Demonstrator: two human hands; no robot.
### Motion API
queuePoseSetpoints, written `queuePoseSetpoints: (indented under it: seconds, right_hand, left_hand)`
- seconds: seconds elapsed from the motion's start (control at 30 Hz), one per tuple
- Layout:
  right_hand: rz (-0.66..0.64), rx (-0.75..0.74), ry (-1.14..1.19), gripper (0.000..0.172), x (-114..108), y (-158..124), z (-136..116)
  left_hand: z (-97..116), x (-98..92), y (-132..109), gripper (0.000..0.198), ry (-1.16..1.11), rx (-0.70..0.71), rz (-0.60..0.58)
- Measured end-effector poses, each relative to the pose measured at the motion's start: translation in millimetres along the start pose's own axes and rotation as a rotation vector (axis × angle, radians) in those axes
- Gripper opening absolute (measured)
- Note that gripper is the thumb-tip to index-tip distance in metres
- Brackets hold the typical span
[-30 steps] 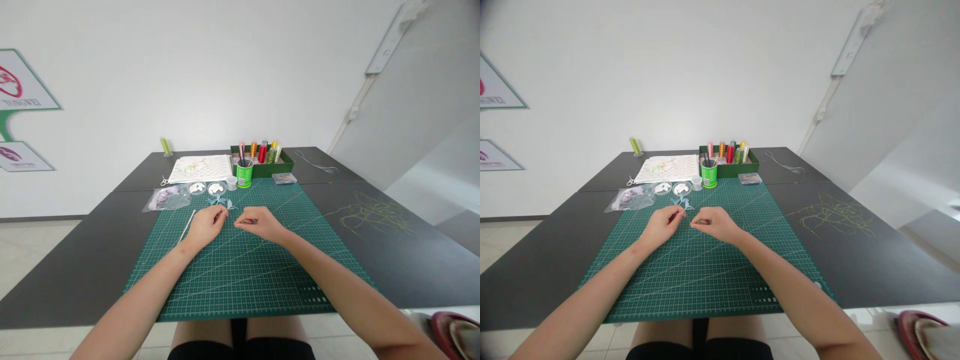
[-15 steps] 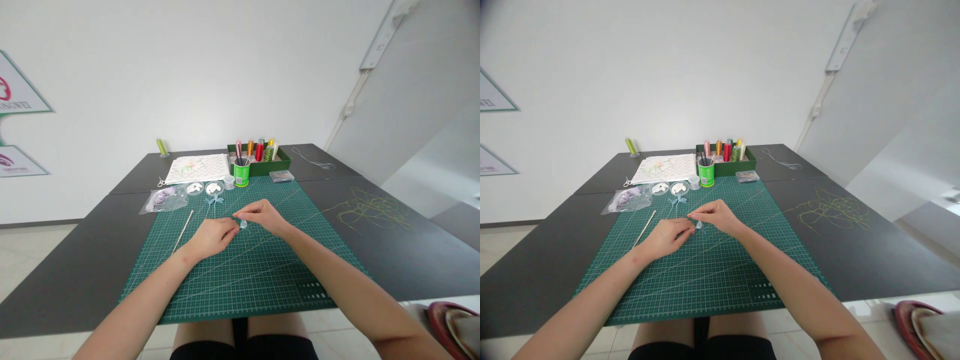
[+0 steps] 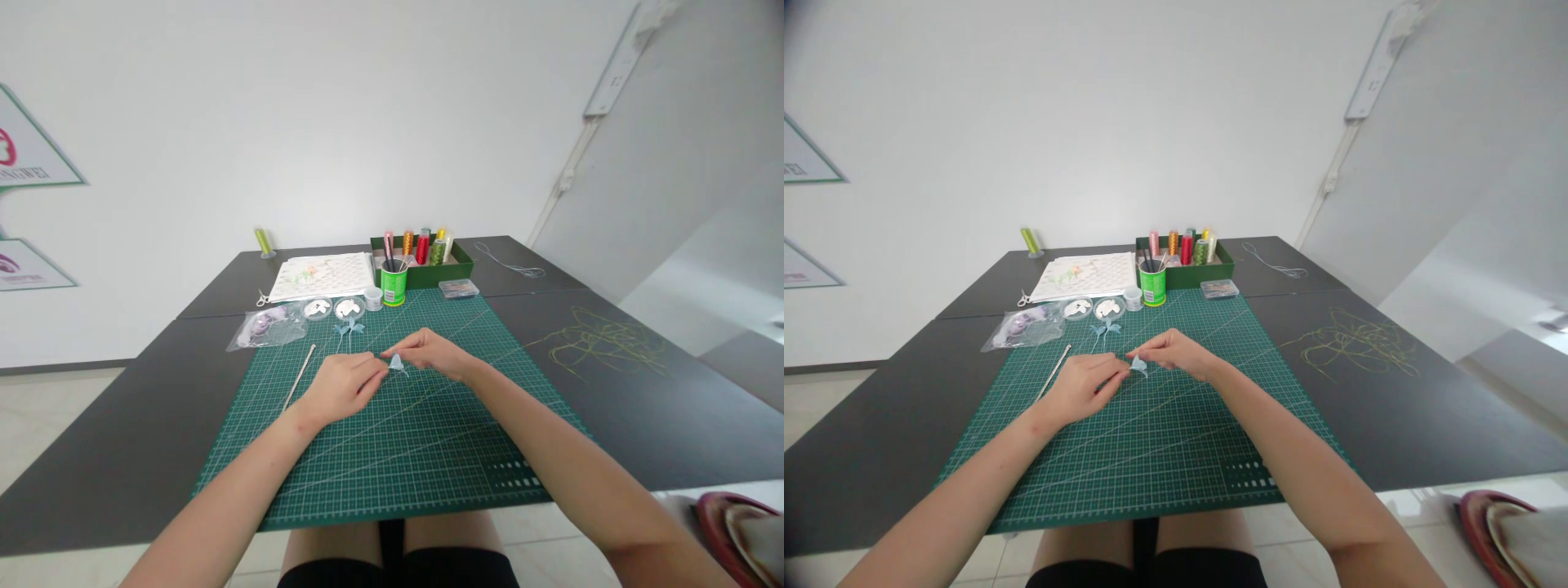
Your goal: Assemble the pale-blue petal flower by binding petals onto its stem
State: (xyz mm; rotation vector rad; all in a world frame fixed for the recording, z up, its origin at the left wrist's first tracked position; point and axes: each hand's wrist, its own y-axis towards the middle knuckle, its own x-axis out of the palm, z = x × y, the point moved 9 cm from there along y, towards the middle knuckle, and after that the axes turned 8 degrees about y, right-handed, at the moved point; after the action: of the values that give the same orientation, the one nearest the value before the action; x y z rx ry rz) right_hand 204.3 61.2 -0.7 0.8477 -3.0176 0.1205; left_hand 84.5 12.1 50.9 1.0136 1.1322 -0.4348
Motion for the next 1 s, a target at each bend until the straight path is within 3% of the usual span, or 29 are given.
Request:
queuePoseSetpoints:
  seconds: [0.13, 0.23, 0.43, 0.57, 0.67, 0.8, 0.9, 1.0]
  right_hand:
    - [-0.171, 0.029, -0.054, 0.036, 14.2, -3.5, 0.6]
    - [-0.201, 0.021, -0.067, 0.037, 18.3, -5.0, -1.4]
    - [-0.133, -0.019, 0.135, 0.041, 25.7, -1.9, -0.3]
    - [-0.033, -0.093, 0.322, 0.033, 19.7, 2.9, -0.5]
    - [0.094, -0.128, 0.282, 0.033, 2.0, 6.4, 0.4]
    - [0.314, -0.06, -0.189, 0.036, -24.0, 6.8, 6.0]
    - [0.546, -0.118, -0.57, 0.029, -36.0, -3.1, -9.0]
    - [0.712, -0.203, -0.6, 0.024, -39.5, -14.7, -23.3]
  left_hand:
    - [1.4, -7.9, -0.8, 0.032, 0.082, 0.018, 0.054]
    - [-0.3, -13.2, -1.4, 0.031, 0.123, -0.004, 0.114]
    - [-26.2, -16.8, -4.4, 0.029, -0.26, -0.32, 0.29]
    - [-44.7, -13.3, -7.9, 0.033, -0.482, -0.52, 0.33]
    - [-53.8, -14.1, -10.8, 0.034, -0.566, -0.594, 0.366]
    - [-55.3, -12.5, -11.1, 0.033, -0.595, -0.595, 0.369]
    - [-52.3, -10.9, -10.3, 0.033, -0.605, -0.57, 0.371]
    - [-50.7, -11.1, -10.3, 0.031, -0.626, -0.559, 0.39]
